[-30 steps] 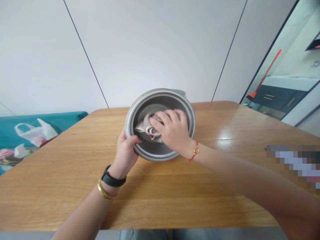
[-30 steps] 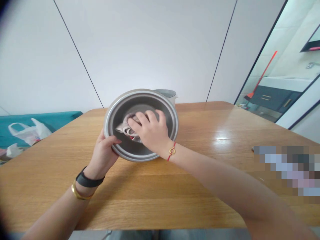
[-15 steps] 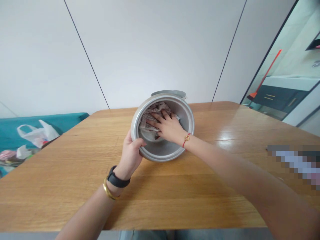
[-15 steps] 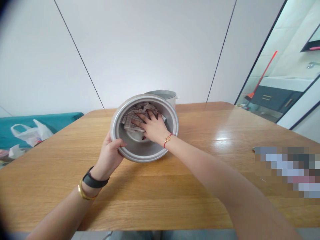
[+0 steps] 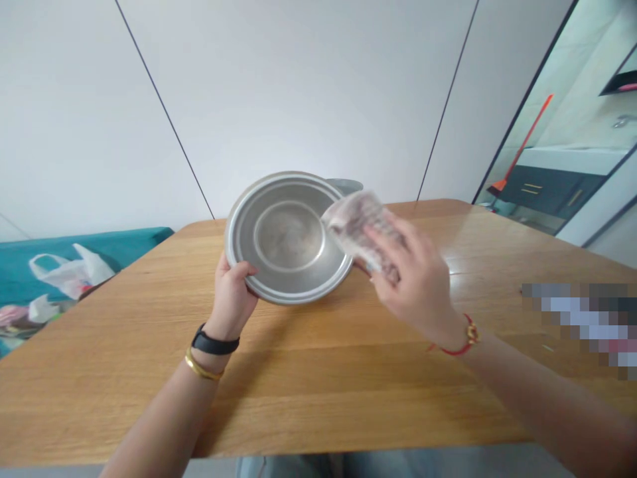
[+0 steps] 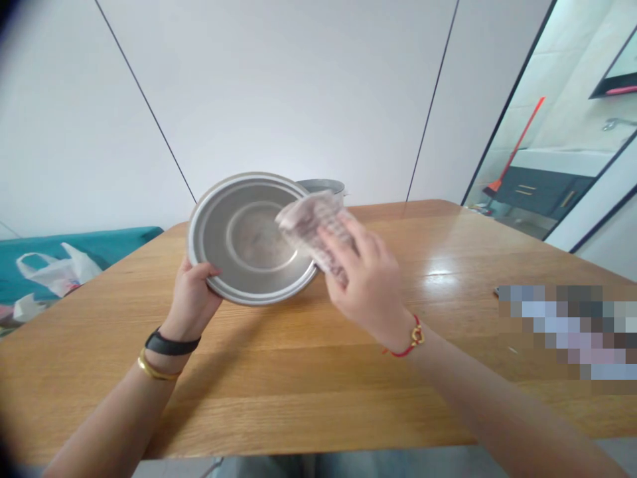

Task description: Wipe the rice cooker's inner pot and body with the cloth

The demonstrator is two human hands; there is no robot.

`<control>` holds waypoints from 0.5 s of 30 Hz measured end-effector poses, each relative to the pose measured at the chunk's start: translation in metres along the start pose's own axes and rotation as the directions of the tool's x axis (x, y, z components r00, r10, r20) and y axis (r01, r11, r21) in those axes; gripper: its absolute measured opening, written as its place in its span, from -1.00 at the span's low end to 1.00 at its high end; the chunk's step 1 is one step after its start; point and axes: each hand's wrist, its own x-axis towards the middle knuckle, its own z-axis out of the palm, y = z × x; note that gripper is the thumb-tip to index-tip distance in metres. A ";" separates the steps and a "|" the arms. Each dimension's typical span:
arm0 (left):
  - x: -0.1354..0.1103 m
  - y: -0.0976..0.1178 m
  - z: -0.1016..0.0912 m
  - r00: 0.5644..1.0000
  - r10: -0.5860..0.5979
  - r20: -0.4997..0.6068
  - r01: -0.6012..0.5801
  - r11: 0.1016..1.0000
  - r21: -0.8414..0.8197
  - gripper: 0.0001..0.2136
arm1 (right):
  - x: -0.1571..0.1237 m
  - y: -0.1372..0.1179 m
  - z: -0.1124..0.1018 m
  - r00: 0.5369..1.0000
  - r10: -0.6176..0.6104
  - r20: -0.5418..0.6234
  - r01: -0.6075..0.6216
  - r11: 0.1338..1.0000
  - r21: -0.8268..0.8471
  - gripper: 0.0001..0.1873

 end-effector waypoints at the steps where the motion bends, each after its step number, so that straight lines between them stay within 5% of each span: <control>1: 0.001 -0.001 0.002 1.000 -0.002 -0.011 0.001 1.000 -0.023 -0.56 | 0.005 0.009 0.000 0.990 0.085 -0.110 -0.072 0.991 0.115 -0.44; 3: 0.001 -0.003 0.009 0.999 -0.053 0.010 0.054 0.997 -0.055 -0.44 | 0.018 0.023 0.008 0.954 0.278 -0.109 -0.212 0.888 0.408 -0.38; 6: 0.002 -0.003 0.023 0.988 -0.112 0.106 0.117 0.992 -0.043 -0.35 | 0.041 0.031 0.028 0.864 0.464 0.196 -0.450 0.534 0.716 -0.28; 9: 0.007 0.003 0.032 0.971 0.081 0.225 -0.090 0.995 0.031 -0.16 | 0.062 0.040 0.038 0.758 0.552 0.347 -0.545 0.246 0.801 -0.20; 12: 0.014 0.020 0.032 0.835 0.385 0.394 -0.470 0.871 0.144 0.16 | 0.075 0.057 0.040 0.729 0.534 0.428 -0.576 0.141 0.806 -0.22; 13: 0.016 0.026 0.030 0.799 0.422 0.429 -0.535 0.824 0.186 0.14 | 0.077 0.063 0.039 0.727 0.516 0.453 -0.589 0.130 0.797 -0.23; 15: 0.018 0.037 0.027 0.808 0.388 0.443 -0.536 0.796 0.281 -0.14 | 0.077 0.075 0.039 0.714 0.488 0.502 -0.623 0.116 0.773 -0.24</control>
